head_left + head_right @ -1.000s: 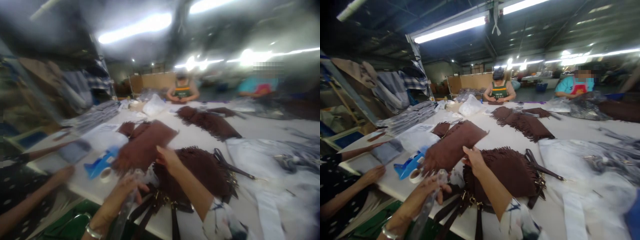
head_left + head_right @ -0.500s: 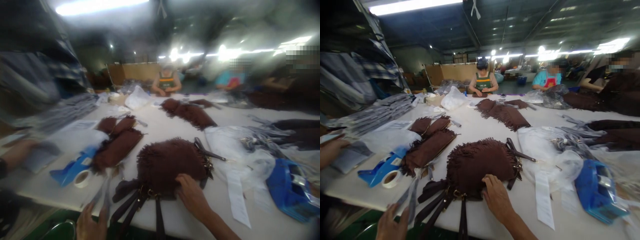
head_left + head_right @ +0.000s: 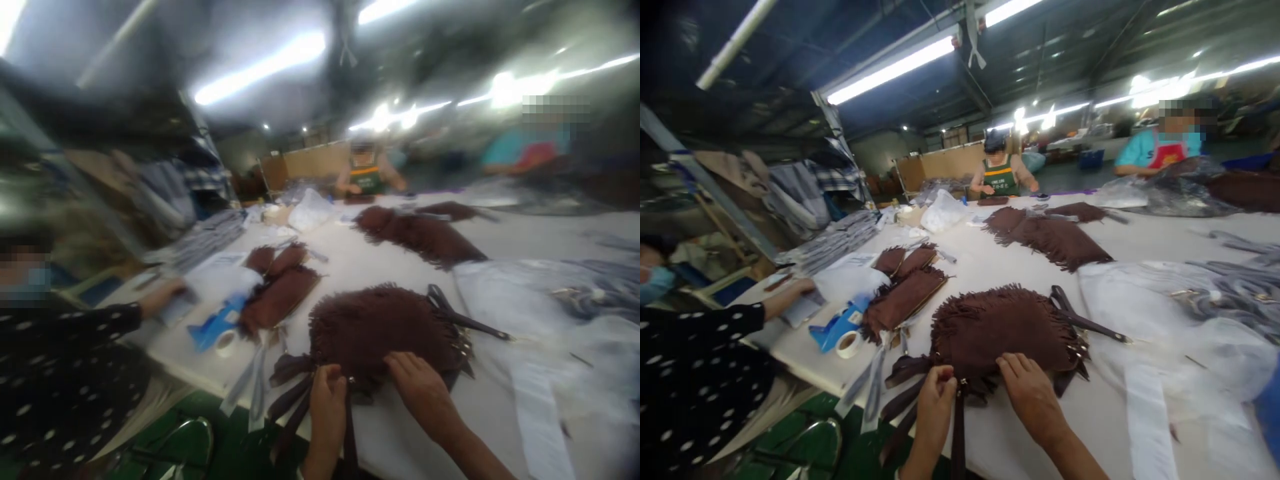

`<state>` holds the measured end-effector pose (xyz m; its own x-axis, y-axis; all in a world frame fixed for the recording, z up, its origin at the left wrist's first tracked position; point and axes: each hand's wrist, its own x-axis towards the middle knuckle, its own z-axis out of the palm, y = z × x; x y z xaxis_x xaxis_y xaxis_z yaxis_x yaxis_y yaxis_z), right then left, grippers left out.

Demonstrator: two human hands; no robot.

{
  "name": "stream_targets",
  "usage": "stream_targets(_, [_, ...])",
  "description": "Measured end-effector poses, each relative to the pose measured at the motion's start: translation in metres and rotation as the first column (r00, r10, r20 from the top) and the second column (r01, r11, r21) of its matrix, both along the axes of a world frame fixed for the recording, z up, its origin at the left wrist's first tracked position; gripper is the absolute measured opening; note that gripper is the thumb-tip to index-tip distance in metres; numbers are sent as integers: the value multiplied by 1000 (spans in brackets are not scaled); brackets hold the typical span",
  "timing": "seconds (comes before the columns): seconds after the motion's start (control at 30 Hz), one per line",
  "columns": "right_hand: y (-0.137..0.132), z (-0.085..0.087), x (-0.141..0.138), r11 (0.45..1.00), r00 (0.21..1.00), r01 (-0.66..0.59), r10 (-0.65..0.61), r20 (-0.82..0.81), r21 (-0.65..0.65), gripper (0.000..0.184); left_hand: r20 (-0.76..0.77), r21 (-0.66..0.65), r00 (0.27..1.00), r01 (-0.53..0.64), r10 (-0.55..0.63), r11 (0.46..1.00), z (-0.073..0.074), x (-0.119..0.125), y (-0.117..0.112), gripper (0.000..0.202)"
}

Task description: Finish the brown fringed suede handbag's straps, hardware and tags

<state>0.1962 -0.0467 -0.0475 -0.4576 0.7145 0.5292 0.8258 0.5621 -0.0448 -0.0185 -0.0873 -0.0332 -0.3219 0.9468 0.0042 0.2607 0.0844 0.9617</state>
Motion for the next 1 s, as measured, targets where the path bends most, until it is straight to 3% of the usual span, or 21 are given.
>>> stream_targets(0.1, [5, -10, 1, 1000, 999, -25, 25, -34, 1, 30, 316, -56, 942, -96, 109, 994, -1, 5, -4, 33])
stream_targets(0.17, [8, -17, 2, 1000, 998, -27, 27, -61, 3, 28, 583, -129, 798, -93, 151, 987, 0, 9, -9, 38])
stream_targets(0.23, [10, -21, 3, 1000, 996, -22, 22, -86, 1, 27, 749, -179, 644, -31, 156, 983, 1, 13, -12, 41])
stream_targets(0.3, [11, -20, 4, 1000, 995, -24, 23, -100, -7, 26, 791, -223, 590, 27, 165, 974, 3, 17, -12, 42])
stream_targets(0.5, [10, -18, 2, 999, 993, -23, 18, -120, -38, 25, 781, -316, 599, 133, 178, 940, -1, 23, 8, 48])
stream_targets(0.63, [9, -17, 3, 996, 990, -47, 36, -138, -78, 26, 738, -277, 661, 108, 139, 955, -8, 24, 12, 42])
stream_targets(0.7, [12, -5, 6, 983, 988, -105, 86, -129, -152, 25, 702, -249, 703, 91, 115, 964, -9, 23, 11, 39])
stream_targets(0.8, [27, 30, -3, 945, 982, -176, 150, -113, -276, 25, 678, -268, 730, 134, 88, 954, -9, 19, 12, 38])
stream_targets(0.9, [57, 69, -48, 963, 978, -184, 160, -132, -196, 37, 678, -302, 735, 240, 31, 922, -8, 12, 15, 37])
stream_targets(1.0, [98, 86, -131, 952, 954, -290, 279, -111, -102, 57, 715, -357, 693, 250, 91, 900, -10, 4, 16, 36])
